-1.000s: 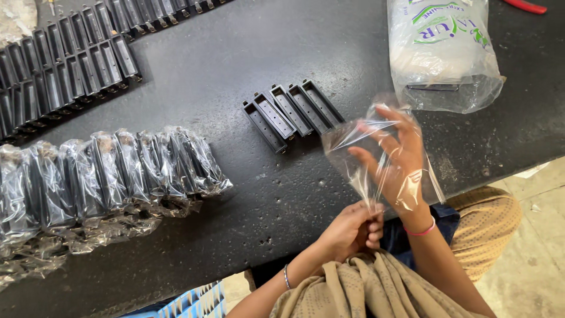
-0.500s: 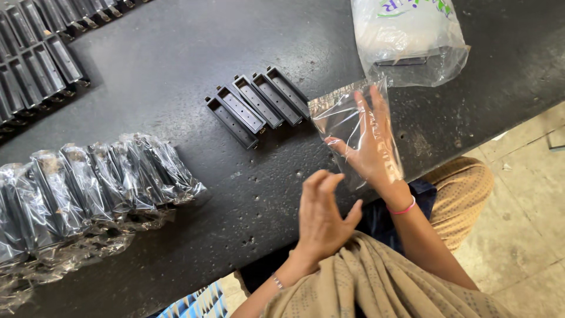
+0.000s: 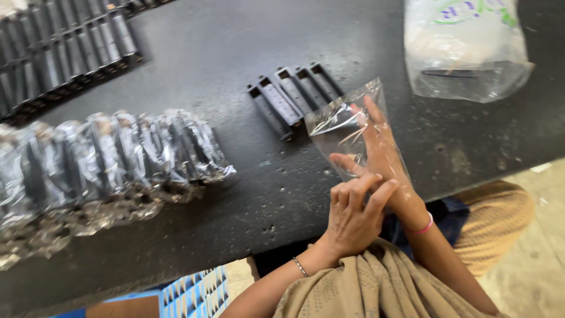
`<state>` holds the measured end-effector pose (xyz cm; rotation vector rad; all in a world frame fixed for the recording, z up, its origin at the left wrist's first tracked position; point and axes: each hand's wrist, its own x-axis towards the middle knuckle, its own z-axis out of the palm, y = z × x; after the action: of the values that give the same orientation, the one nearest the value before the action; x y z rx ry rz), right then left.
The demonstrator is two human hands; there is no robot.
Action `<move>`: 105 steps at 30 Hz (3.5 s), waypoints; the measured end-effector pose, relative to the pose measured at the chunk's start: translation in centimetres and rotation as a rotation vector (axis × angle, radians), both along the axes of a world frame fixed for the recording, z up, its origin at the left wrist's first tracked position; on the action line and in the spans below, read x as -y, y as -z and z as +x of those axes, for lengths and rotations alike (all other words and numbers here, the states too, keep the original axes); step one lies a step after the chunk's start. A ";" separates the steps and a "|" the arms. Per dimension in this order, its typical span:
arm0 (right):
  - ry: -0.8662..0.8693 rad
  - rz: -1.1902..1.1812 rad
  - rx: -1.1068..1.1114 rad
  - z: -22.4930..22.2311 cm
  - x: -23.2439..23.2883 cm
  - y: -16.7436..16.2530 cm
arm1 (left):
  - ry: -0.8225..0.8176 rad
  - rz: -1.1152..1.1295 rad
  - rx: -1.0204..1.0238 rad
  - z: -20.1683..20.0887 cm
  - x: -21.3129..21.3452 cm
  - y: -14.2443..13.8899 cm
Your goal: The person places black rectangular components into clear plastic bags one by one, seals each bag, and sets the packaged items aside. The process is repeated for several components on a workbench.
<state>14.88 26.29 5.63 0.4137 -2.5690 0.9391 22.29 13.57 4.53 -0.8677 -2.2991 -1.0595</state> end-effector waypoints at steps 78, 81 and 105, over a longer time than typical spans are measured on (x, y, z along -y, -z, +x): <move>0.095 -0.980 0.809 11.7 -6.9 9.7 | 0.263 0.089 0.450 0.7 -1.8 -0.7; 0.083 -0.739 0.636 11.2 -6.6 10.5 | 0.288 0.064 0.398 1.2 -2.6 -0.4; 0.147 -0.903 0.747 11.8 -10.7 7.4 | 0.465 -0.260 0.240 -11.6 1.5 0.1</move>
<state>26.69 37.01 -1.76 -0.4581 -2.2928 2.3336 10.66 12.04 4.43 -1.5078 -2.5392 -1.1105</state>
